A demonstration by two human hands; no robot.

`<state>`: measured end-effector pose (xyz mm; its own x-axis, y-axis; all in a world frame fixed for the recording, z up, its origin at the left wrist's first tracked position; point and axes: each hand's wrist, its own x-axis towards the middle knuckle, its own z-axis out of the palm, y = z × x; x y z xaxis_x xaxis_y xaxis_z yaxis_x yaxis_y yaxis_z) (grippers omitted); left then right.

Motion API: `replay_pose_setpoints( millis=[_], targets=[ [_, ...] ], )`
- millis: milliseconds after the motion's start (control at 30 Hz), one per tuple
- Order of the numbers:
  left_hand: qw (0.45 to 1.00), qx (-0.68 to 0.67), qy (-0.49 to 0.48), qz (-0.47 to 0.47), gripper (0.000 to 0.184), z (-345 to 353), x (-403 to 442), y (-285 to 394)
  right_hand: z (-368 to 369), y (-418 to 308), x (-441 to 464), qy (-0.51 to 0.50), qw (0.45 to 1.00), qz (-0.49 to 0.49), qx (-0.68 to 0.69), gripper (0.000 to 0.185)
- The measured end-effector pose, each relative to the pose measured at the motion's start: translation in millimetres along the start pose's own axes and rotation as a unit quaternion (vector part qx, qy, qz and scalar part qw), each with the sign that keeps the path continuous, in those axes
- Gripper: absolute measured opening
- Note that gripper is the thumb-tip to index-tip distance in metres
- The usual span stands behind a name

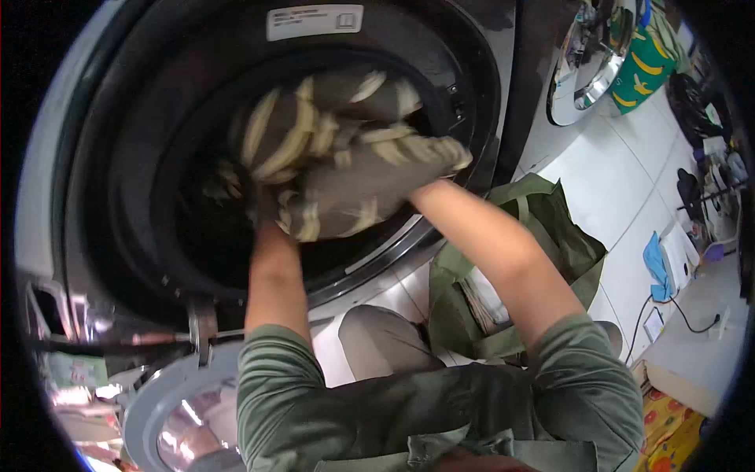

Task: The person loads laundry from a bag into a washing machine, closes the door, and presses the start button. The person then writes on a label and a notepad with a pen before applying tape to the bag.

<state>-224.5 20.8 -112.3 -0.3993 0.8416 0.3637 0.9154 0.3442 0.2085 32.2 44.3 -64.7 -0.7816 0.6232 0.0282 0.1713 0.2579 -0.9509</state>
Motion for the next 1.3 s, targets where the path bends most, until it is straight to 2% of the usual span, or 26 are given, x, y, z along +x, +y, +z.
replay_pose_setpoints(
  millis=[33, 67, 133, 167, 233, 267, 300, 333, 400, 433, 500, 600, 633, 667, 733, 767, 867, 933, 967, 1000, 1033, 1100, 1167, 1233, 1267, 1300],
  targets=[
    [0.999, 0.027, -0.016, -0.011, 0.052, 7.2, 22.1, -3.9, 7.8, 8.2, -11.7, -0.020, 1.000, 0.009, -0.009, 0.038],
    [0.998, 0.055, -0.031, -0.016, 0.052, 15.0, 43.0, -9.1, 23.9, 23.2, -29.6, 0.066, 0.988, -0.118, 0.068, 0.037],
    [0.993, 0.096, -0.068, -0.012, 0.051, 32.5, 78.7, -10.7, 40.8, 83.1, -96.0, 0.043, 0.986, -0.139, 0.080, 0.034],
    [0.990, 0.113, -0.082, -0.005, 0.051, 41.7, 97.6, -8.3, 51.8, 108.6, -128.6, 0.087, 0.986, -0.067, 0.129, 0.031],
    [0.982, 0.148, -0.114, 0.013, 0.050, 59.3, 132.6, -4.3, 47.5, 127.6, -193.0, 0.099, 0.953, 0.211, 0.194, 0.027],
    [0.978, 0.166, -0.128, 0.022, 0.050, 68.7, 143.6, -1.1, 48.3, 155.0, -224.4, 0.135, 0.947, 0.244, 0.161, 0.023],
    [0.973, 0.182, -0.141, 0.030, 0.050, 75.8, 153.5, 2.7, 49.1, 186.6, -255.3, 0.205, 0.916, 0.232, 0.254, 0.019],
    [0.968, 0.198, -0.149, 0.033, 0.050, 77.3, 160.2, 5.0, 39.3, 202.3, -279.1, 0.266, 0.872, 0.360, 0.199, 0.017],
    [0.960, 0.232, -0.153, 0.032, 0.049, 68.3, 170.2, 10.4, 7.6, 242.8, -306.5, 0.356, 0.842, 0.392, 0.102, 0.014],
    [0.958, 0.242, -0.151, 0.030, 0.049, 63.3, 170.2, 13.8, -6.3, 253.3, -310.5, 0.454, 0.786, 0.403, 0.117, 0.017],
    [0.954, 0.263, -0.141, 0.024, 0.049, 51.4, 170.8, 18.8, -38.8, 326.5, -314.4, 0.501, 0.741, 0.438, -0.091, 0.023],
    [0.950, 0.296, -0.096, 0.022, 0.049, 14.0, 140.9, 44.5, -71.0, 396.7, -309.2, 0.429, 0.774, 0.463, -0.055, 0.034],
    [0.956, 0.285, -0.062, 0.036, 0.048, 0.7, 118.2, 58.4, -75.9, 437.6, -311.3, 0.338, 0.791, 0.489, -0.142, 0.035],
    [0.969, 0.227, -0.022, 0.089, 0.048, -12.3, 83.3, 71.4, -83.9, 463.7, -313.2, 0.247, 0.796, 0.502, -0.232, 0.036],
    [0.957, 0.043, 0.031, 0.284, 0.045, -32.7, -11.3, 100.1, -93.3, 483.3, -320.1, 0.255, 0.790, 0.519, -0.201, 0.041],
    [0.954, -0.031, 0.013, 0.298, 0.040, -32.6, -55.3, 103.8, -92.7, 487.3, -321.2, 0.264, 0.775, 0.547, -0.175, 0.047],
    [0.965, -0.102, -0.151, 0.188, 0.034, -33.3, -173.9, 119.2, -98.9, 458.6, -325.5, 0.227, 0.808, 0.509, -0.190, 0.051],
    [0.917, -0.305, -0.252, -0.047, 0.025, -20.3, -232.1, 138.2, -92.0, 437.6, -312.9, 0.181, 0.811, 0.536, -0.150, 0.037],
    [0.891, -0.332, -0.300, -0.080, 0.022, -8.6, -250.0, 147.8, -72.8, 435.4, -301.6, 0.165, 0.787, 0.508, -0.309, 0.028],
    [0.855, -0.371, -0.346, -0.113, 0.022, 4.7, -266.1, 157.9, -60.8, 398.1, -286.1, 0.122, 0.824, 0.442, -0.333, 0.023],
    [0.813, -0.405, -0.383, -0.171, 0.024, 10.9, -278.3, 183.3, -40.7, 367.2, -268.4, 0.109, 0.782, 0.333, -0.515, 0.016],
    [0.693, -0.501, -0.440, -0.272, 0.043, 28.5, -287.3, 212.1, -17.3, 262.1, -250.4, 0.058, 0.923, 0.243, -0.292, 0.012],
    [0.639, -0.532, -0.429, -0.353, 0.054, 36.0, -285.6, 229.7, -0.2, 156.0, -266.0, 0.058, 0.978, 0.070, -0.189, 0.011],
    [0.732, -0.371, -0.475, -0.317, 0.054, 5.2, -271.1, 260.6, 42.8, 114.9, -283.1, 0.068, 0.978, -0.095, -0.171, 0.007],
    [0.726, -0.381, -0.534, -0.208, 0.047, 17.3, -267.9, 237.3, 36.9, 87.4, -294.6, 0.041, 0.980, -0.126, -0.151, 0.008],
    [0.794, -0.313, -0.507, -0.122, 0.041, 11.5, -267.4, 240.0, 42.6, 83.0, -295.5, 0.023, 0.974, -0.119, -0.192, 0.013]
  ],
)
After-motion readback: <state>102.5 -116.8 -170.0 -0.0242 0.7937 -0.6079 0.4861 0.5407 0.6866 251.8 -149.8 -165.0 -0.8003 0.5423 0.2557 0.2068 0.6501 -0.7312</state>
